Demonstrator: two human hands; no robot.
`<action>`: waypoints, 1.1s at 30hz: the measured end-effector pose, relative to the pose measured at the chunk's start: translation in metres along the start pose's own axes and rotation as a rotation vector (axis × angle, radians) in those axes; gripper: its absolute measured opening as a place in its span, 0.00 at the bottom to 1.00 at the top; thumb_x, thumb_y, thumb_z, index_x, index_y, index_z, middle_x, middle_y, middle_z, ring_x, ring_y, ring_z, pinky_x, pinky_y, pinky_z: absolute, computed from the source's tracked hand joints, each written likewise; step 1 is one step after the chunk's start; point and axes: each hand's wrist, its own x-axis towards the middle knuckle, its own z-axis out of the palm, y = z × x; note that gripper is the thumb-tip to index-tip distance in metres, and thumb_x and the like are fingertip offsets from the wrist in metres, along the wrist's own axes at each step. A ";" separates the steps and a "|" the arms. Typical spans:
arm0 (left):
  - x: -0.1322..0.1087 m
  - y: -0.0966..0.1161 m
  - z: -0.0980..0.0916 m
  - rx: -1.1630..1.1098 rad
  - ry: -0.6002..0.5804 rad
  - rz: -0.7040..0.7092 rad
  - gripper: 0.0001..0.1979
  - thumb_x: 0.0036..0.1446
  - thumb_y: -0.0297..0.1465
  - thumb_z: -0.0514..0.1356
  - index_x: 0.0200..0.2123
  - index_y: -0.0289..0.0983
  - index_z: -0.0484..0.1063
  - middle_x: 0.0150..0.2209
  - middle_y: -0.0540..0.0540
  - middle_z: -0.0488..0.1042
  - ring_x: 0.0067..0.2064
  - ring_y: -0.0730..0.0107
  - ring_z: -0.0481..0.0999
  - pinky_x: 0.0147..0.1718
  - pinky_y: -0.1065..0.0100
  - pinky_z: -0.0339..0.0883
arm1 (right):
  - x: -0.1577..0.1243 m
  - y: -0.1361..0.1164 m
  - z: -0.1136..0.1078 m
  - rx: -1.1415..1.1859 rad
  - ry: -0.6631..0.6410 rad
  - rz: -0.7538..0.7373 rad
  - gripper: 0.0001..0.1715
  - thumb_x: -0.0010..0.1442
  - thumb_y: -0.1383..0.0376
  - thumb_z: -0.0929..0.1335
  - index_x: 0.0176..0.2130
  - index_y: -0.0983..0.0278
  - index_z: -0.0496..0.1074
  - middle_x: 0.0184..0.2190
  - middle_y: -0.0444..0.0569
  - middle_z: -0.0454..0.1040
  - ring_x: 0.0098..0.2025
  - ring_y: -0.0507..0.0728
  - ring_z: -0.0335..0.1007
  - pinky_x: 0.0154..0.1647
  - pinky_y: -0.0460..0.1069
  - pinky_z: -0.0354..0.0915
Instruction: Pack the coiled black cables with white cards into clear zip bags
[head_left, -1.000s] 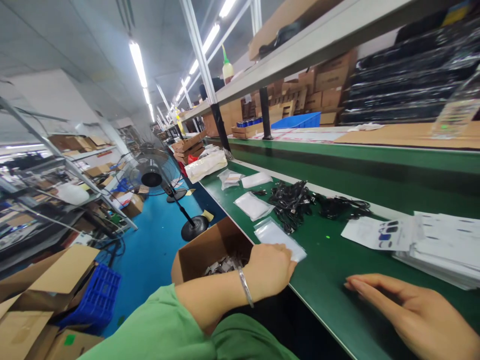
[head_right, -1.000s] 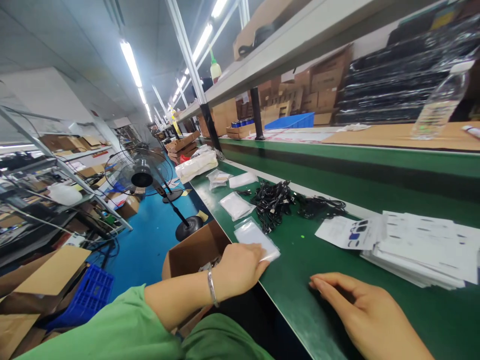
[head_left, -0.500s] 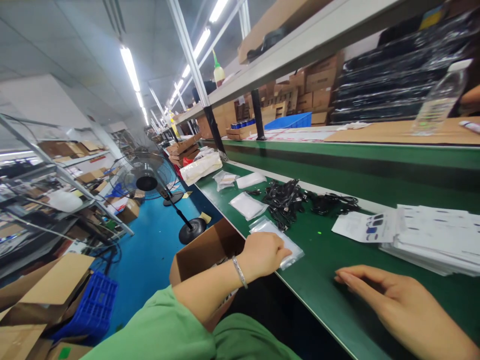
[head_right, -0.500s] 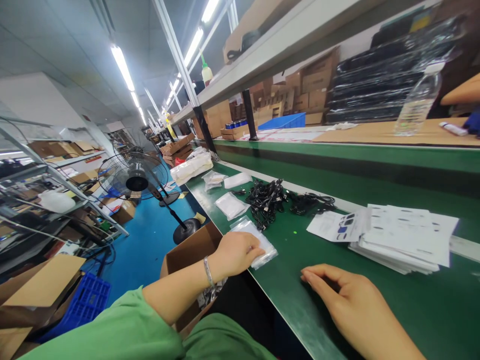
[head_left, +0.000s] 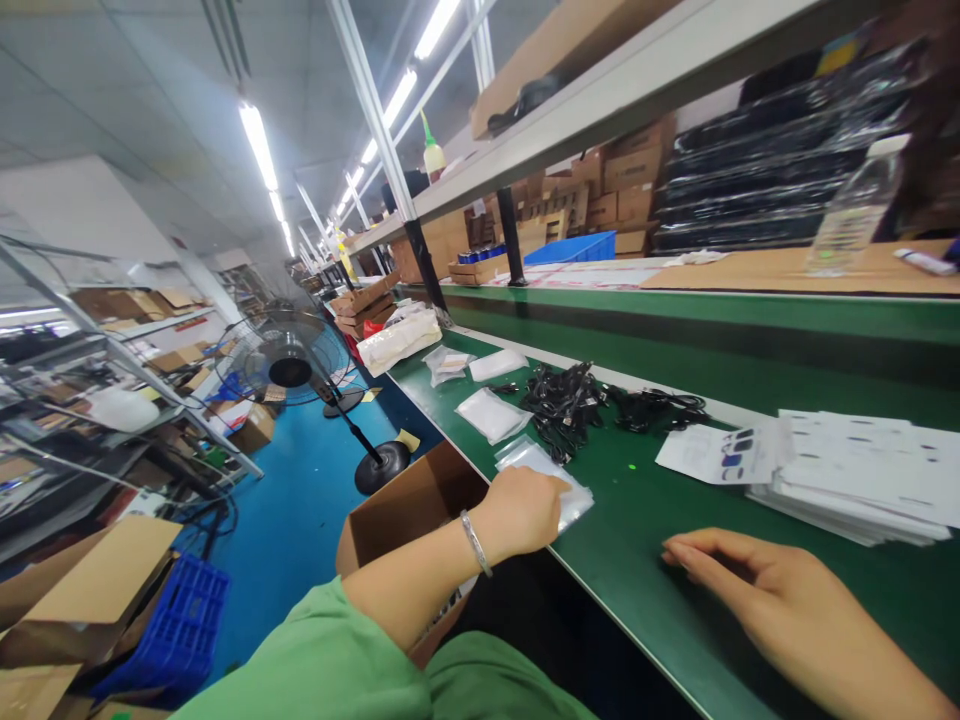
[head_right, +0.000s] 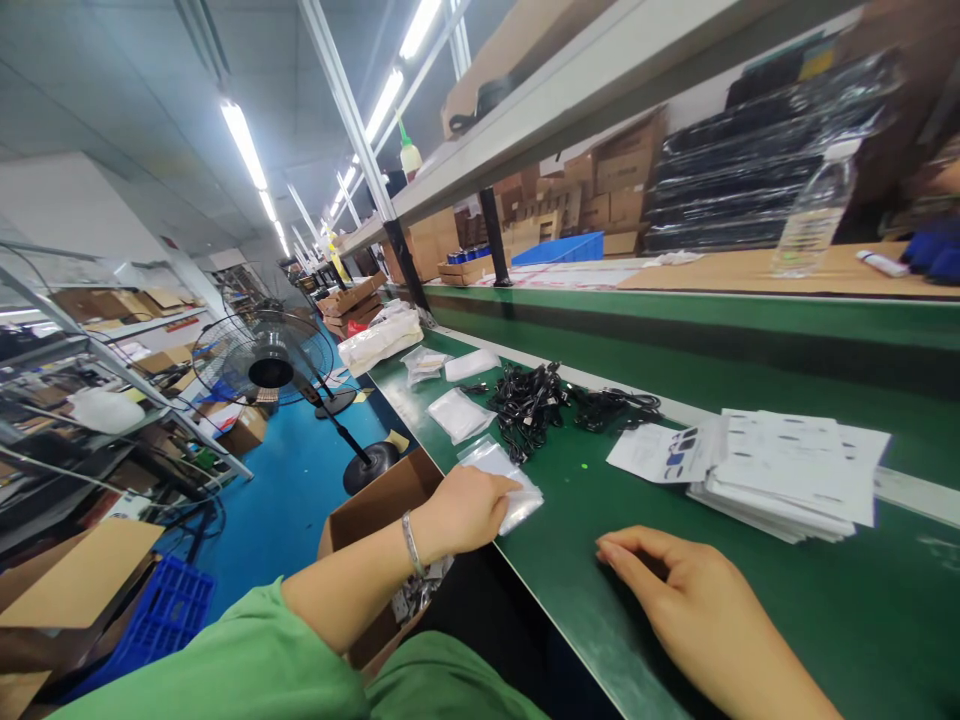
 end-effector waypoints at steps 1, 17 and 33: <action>0.000 -0.001 -0.002 -0.011 -0.008 0.008 0.19 0.70 0.30 0.55 0.57 0.39 0.82 0.52 0.37 0.85 0.54 0.47 0.84 0.57 0.52 0.74 | -0.001 0.000 0.000 0.000 -0.004 0.007 0.26 0.44 0.37 0.67 0.22 0.53 0.78 0.33 0.49 0.88 0.39 0.70 0.86 0.40 0.58 0.78; 0.019 -0.018 0.017 -0.523 0.112 -0.179 0.11 0.60 0.23 0.66 0.46 0.34 0.82 0.40 0.45 0.86 0.41 0.69 0.85 0.42 0.71 0.76 | -0.001 0.007 0.000 -0.008 -0.003 -0.088 0.26 0.51 0.39 0.67 0.26 0.54 0.81 0.31 0.49 0.88 0.34 0.67 0.85 0.38 0.56 0.78; 0.011 -0.016 0.015 -0.487 0.030 -0.138 0.17 0.50 0.37 0.77 0.42 0.38 0.84 0.43 0.45 0.85 0.46 0.60 0.83 0.48 0.66 0.75 | -0.001 0.000 0.001 0.011 -0.016 0.021 0.25 0.45 0.38 0.66 0.22 0.53 0.76 0.33 0.50 0.88 0.38 0.70 0.86 0.42 0.59 0.76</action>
